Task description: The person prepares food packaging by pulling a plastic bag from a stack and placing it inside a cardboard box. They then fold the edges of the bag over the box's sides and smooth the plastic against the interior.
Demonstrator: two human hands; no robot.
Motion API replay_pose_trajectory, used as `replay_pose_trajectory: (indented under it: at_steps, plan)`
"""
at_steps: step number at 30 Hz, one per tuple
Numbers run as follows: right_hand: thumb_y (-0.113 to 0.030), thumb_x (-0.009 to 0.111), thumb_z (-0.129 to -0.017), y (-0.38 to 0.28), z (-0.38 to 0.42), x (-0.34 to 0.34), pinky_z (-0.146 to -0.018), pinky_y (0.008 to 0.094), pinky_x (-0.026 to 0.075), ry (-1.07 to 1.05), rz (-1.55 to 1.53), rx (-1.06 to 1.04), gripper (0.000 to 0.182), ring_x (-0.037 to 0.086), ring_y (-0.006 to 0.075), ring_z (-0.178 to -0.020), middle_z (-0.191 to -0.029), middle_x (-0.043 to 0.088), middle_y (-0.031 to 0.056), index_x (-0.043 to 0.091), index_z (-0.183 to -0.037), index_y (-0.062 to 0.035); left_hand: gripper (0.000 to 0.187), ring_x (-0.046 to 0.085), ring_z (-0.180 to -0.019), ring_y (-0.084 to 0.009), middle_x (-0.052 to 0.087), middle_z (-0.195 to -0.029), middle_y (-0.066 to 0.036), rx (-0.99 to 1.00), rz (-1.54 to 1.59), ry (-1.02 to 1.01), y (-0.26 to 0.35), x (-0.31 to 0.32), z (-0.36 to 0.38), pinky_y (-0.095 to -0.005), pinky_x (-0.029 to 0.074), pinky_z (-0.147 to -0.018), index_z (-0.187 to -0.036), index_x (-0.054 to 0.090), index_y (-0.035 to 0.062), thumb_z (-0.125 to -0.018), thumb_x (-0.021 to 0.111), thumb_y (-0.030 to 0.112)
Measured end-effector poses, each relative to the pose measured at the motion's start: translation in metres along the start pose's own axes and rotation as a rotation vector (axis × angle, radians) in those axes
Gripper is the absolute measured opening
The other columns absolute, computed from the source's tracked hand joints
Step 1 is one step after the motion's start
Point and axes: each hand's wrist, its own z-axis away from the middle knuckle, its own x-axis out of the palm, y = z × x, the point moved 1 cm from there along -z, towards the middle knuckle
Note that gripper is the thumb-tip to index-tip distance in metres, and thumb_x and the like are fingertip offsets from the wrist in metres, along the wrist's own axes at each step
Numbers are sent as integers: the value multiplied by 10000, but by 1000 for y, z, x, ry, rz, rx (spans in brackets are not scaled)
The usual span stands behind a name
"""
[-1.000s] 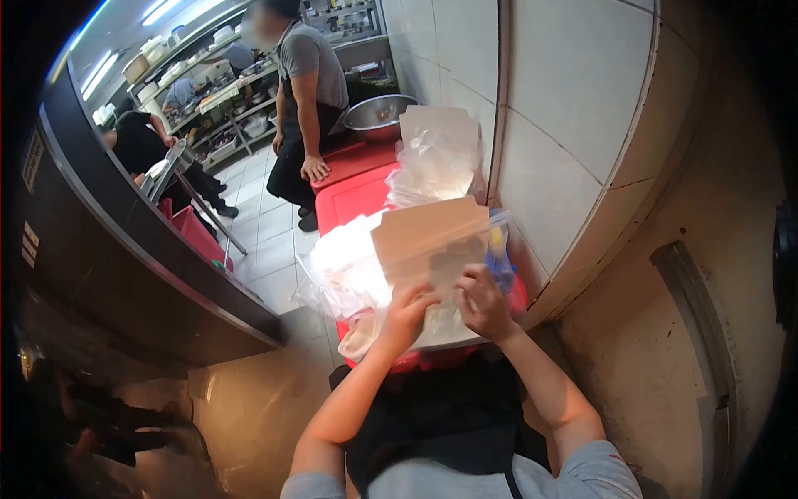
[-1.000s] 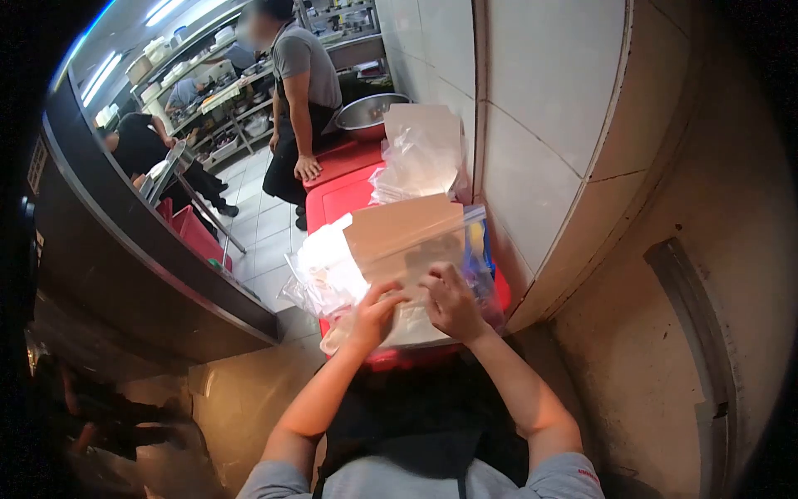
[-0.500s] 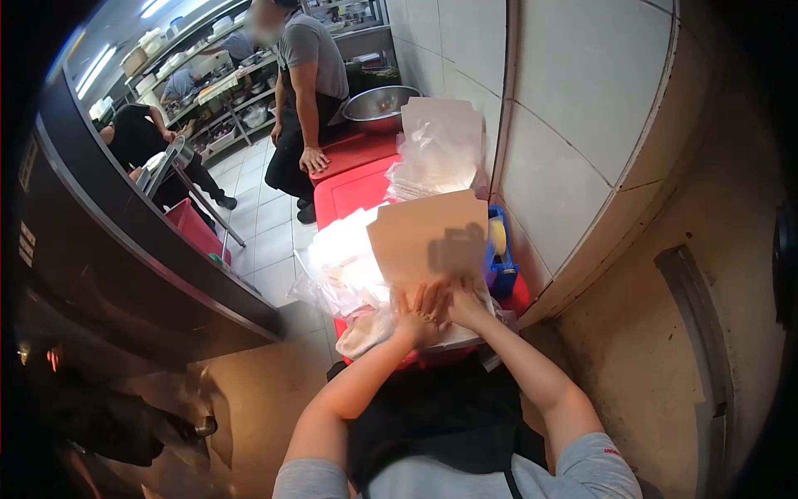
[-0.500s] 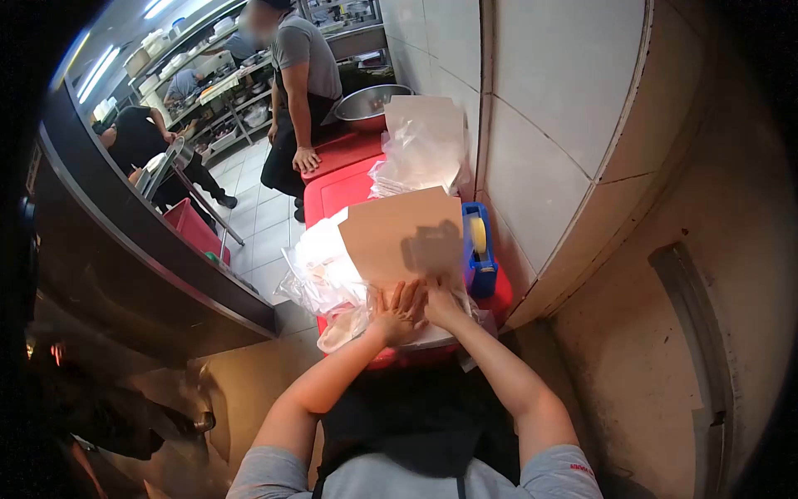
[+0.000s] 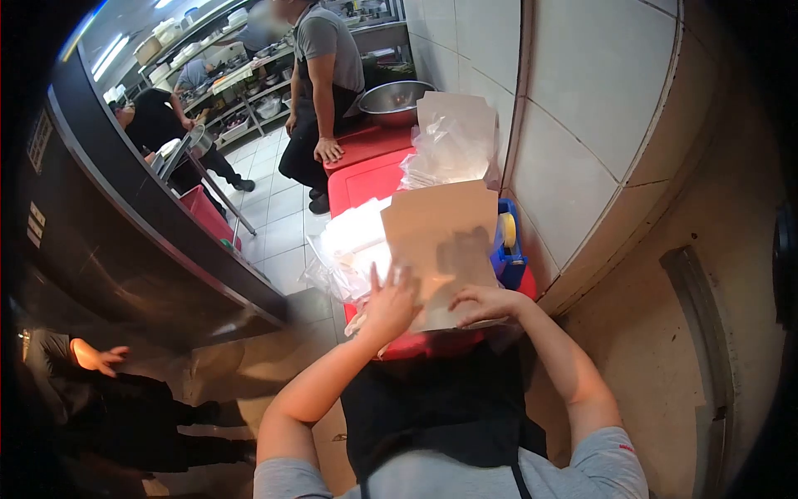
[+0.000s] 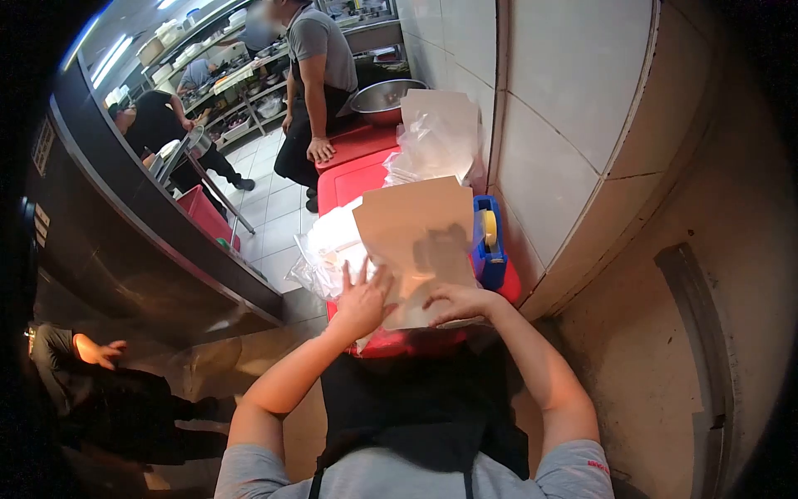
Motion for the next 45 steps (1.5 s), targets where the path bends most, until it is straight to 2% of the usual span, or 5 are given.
replay_pose_trajectory:
  at_steps: [3,10,28,34,45]
  plan:
    - [-260,725,-755,-10,4,5,-804,322,466,-68,-99,152,309,593,210,-910,-929,635,101,662,-985,-64,335,621,-954,-283,654,-1081,-55,300,468,-121,3,-15,12,-371,497,-802,-1046,688,186,-811,613,413]
    - [-218,694,-783,3,9,8,-675,300,484,77,-28,126,221,625,159,-730,-759,665,92,686,-898,-30,230,645,-865,-269,680,-963,-66,280,552,-346,-8,11,-10,-379,507,-749,-991,707,198,-837,578,308]
    - [-80,611,-686,-67,17,-8,-572,385,484,647,668,-344,83,569,289,-673,-733,499,102,533,-709,-61,205,550,-950,-326,584,-944,-133,435,800,633,23,-72,14,-376,462,-854,-991,591,32,-792,554,-1]
    - [-44,620,-648,-122,59,9,-534,371,455,782,670,-349,144,540,268,-641,-679,456,84,494,-715,-69,233,566,-1010,-179,610,-1041,-69,316,1852,-498,59,-15,54,-310,435,-924,-1105,567,35,-900,456,41]
    - [-86,617,-724,-82,89,73,-789,409,453,409,708,-36,263,564,291,-898,-934,569,96,590,-985,-79,513,385,-1270,-217,381,-1398,-95,521,2028,-430,51,80,17,-353,326,-1042,-1399,320,75,-958,442,306]
